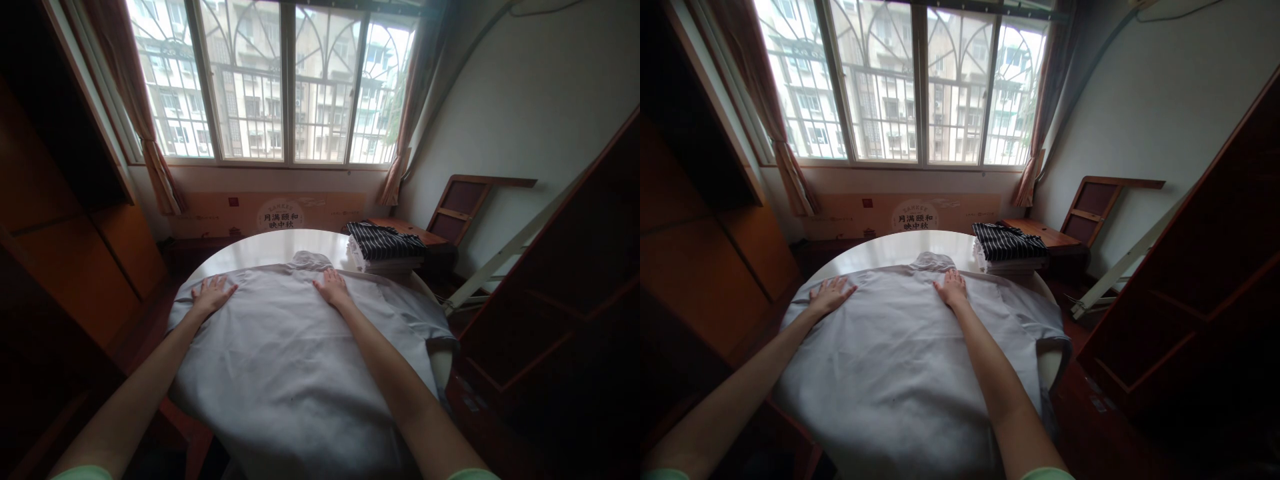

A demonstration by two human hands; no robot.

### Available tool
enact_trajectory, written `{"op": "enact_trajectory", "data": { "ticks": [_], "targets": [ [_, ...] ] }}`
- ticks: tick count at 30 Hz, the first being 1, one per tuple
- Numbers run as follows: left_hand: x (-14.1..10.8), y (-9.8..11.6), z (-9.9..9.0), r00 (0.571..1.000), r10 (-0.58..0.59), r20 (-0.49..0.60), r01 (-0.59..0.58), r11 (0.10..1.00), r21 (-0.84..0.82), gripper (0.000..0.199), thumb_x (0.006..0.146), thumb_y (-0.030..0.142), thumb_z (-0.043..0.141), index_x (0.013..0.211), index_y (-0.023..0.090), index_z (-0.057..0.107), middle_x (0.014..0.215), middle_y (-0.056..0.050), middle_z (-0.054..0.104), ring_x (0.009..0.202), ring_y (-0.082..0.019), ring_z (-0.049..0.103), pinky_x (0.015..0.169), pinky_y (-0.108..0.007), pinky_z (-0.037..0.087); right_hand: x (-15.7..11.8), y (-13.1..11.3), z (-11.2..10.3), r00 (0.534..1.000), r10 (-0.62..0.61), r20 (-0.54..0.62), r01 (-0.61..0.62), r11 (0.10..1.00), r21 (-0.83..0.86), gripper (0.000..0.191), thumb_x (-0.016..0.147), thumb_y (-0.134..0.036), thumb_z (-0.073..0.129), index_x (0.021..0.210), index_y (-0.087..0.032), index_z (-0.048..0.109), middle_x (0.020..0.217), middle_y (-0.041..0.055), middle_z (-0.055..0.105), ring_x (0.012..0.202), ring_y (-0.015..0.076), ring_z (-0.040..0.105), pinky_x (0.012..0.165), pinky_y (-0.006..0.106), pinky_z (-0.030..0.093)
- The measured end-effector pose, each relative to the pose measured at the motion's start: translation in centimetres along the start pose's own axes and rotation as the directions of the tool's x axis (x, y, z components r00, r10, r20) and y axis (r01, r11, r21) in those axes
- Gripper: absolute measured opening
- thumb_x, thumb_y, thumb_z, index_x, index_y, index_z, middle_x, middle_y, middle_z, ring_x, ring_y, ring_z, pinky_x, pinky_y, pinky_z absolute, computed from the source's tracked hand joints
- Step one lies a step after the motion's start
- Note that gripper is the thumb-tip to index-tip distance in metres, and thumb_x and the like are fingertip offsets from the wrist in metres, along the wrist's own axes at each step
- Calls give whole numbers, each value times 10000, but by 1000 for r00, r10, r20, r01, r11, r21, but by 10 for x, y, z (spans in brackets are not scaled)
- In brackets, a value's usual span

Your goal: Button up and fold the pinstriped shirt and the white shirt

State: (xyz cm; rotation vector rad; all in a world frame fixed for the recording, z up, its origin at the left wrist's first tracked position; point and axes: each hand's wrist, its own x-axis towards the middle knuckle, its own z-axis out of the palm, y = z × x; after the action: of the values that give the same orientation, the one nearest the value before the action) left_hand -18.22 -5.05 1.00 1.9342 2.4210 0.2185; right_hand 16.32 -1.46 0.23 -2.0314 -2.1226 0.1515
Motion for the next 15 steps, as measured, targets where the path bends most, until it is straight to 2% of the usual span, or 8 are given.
{"op": "enact_trajectory", "data": {
  "ticks": [5, 8, 10, 12, 13, 15],
  "targets": [
    [3, -1, 3, 1000, 1, 22, 0, 1000, -3, 696, 796, 602, 217, 1365, 207, 278, 1452, -95, 191, 1311, -357, 149, 970, -610, 164, -1, -1, -2, 1000, 2, 6, -2, 1000, 6, 716, 846, -552, 222, 1382, -78, 221, 1460, 76, 164, 1333, 214, 97, 1056, 328, 92],
    [4, -9, 5, 994, 107, 10, -107, 994, 2, 644, 811, 547, 247, 1357, 210, 296, 1441, -81, 238, 1318, -307, 172, 1005, -538, 184, -1, -1, -3, 1000, 2, 9, -2, 1000, 0, 716, 846, -553, 223, 1383, -80, 218, 1460, 75, 161, 1333, 214, 96, 1056, 329, 93],
    [3, -21, 5, 973, 230, -2, -230, 973, 11, 600, 818, 503, 267, 1340, 215, 331, 1426, -69, 281, 1315, -252, 209, 1029, -455, 205, -1, -1, -3, 1000, 0, 4, 0, 1000, -3, 716, 846, -552, 225, 1382, -78, 222, 1459, 79, 164, 1332, 216, 102, 1056, 331, 97],
    [2, -38, 3, 953, 304, -8, -304, 953, 17, 564, 821, 474, 275, 1310, 214, 385, 1412, -56, 316, 1303, -209, 251, 1037, -380, 224, -1, 0, -2, 1000, -2, 5, 2, 1000, -5, 719, 845, -555, 223, 1382, -77, 221, 1459, 82, 162, 1332, 219, 105, 1055, 335, 101],
    [1, -49, 2, 952, 305, -14, -305, 952, 16, 554, 821, 465, 275, 1293, 208, 410, 1405, -54, 330, 1296, -198, 269, 1036, -354, 232, -1, 0, -2, 1000, -3, 7, 3, 1000, -4, 721, 845, -557, 221, 1383, -77, 218, 1460, 82, 158, 1332, 220, 103, 1055, 337, 101],
    [0, -71, 1, 975, 218, -42, -218, 976, 2, 546, 824, 446, 268, 1273, 183, 433, 1390, -59, 356, 1283, -194, 296, 1027, -332, 256, -1, 0, -2, 1000, -3, 10, 3, 1000, 0, 725, 844, -559, 218, 1385, -76, 210, 1461, 83, 153, 1333, 221, 98, 1055, 339, 99]
  ]
}}
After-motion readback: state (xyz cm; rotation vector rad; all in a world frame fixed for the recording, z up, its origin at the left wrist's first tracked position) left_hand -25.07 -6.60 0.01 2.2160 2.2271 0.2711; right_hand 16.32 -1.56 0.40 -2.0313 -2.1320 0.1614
